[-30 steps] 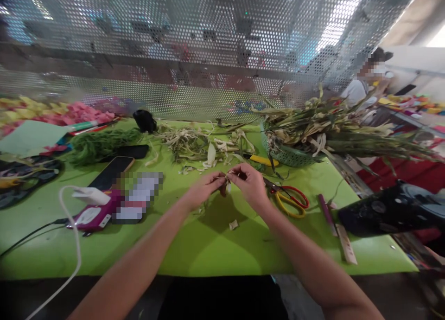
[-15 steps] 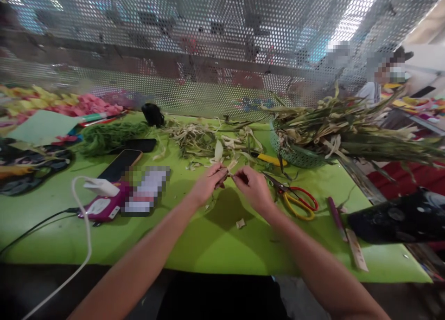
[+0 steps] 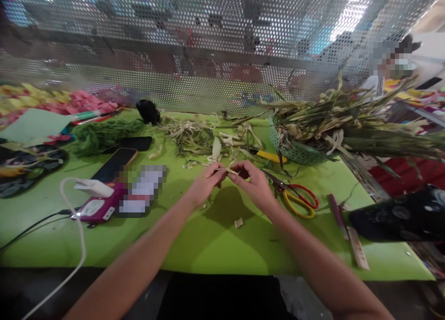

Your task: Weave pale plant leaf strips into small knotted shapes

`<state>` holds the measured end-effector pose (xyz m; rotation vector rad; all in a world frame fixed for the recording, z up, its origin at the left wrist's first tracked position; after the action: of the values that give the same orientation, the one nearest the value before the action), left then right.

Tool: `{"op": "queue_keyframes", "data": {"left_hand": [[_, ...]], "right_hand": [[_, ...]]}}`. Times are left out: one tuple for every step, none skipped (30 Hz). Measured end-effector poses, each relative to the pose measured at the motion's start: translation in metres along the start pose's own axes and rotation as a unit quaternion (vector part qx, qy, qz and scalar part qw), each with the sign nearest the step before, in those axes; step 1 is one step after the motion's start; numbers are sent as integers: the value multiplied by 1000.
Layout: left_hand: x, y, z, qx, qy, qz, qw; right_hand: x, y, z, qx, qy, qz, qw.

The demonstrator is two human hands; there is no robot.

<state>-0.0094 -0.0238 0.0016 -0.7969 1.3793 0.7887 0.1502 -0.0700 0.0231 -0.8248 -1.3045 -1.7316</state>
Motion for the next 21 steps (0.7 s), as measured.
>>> {"op": "queue_keyframes", "data": {"left_hand": [[-1,-1,0,6,-4,20,1000],[-1,-2,-1,15,-6,36,999],[-1,-4,-1,26,-8,48,998],[0,-5,-2,35,-9,60,998],[0,-5,-2,42,-10,70,997],[1,-5,-2,49,-11,78,996],[2,-5,-2,54,-13,83,995],[2,-5,-2,60,-14,86,994],[2,-5,-2,65,-16,88,994],[2,-5,-2,70,-21,87,993],[1,-4,-2,76,-29,84,993],[0,-5,-1,81,-37,80,993],[0,-5,-1,86,-45,75,992],[-1,-5,0,88,-51,70,992],[0,-5,1,88,-56,65,992],[0,-5,1,87,-57,62,993],[1,-5,2,84,-57,62,993],[3,-4,2,81,-55,64,993],[4,-4,3,78,-54,68,993],[5,-4,3,75,-52,72,993],[6,-3,3,72,-51,76,993]], "right_hand": [[1,0,0,-6,-9,21,1000],[1,0,0,-16,-18,41,999],[1,0,0,-26,-26,61,997],[1,0,0,-31,-35,82,996],[0,0,0,-34,-44,102,993],[-1,-1,0,-35,-51,118,991],[-2,-1,0,-37,-58,131,989],[-3,-1,1,-40,-64,140,987],[-4,-1,1,-43,-70,148,986],[-5,-1,1,-47,-75,155,984],[-6,-2,2,-49,-79,161,982],[-7,-2,2,-51,-83,166,981],[-7,-2,3,-53,-85,170,980],[-8,-3,3,-55,-86,173,980],[-8,-3,3,-57,-86,175,979],[-9,-3,4,-60,-86,178,978],[-9,-3,4,-62,-88,183,977],[-9,-3,5,-61,-92,189,976],[-9,-3,5,-57,-98,194,974],[-9,-3,5,-47,-105,196,974],[-8,-3,6,-34,-110,192,975]]}}
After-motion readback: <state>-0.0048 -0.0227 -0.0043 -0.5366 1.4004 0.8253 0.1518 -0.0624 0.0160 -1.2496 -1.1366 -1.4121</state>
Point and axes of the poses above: each hand's wrist, its own z-axis towards the middle knuckle, its own y-axis out of the back of the hand, x = y × z, the point moved 2 cm from there along z, towards the middle knuckle, and after that the axes turned 1 degree about -y, right-handed, at the moved point
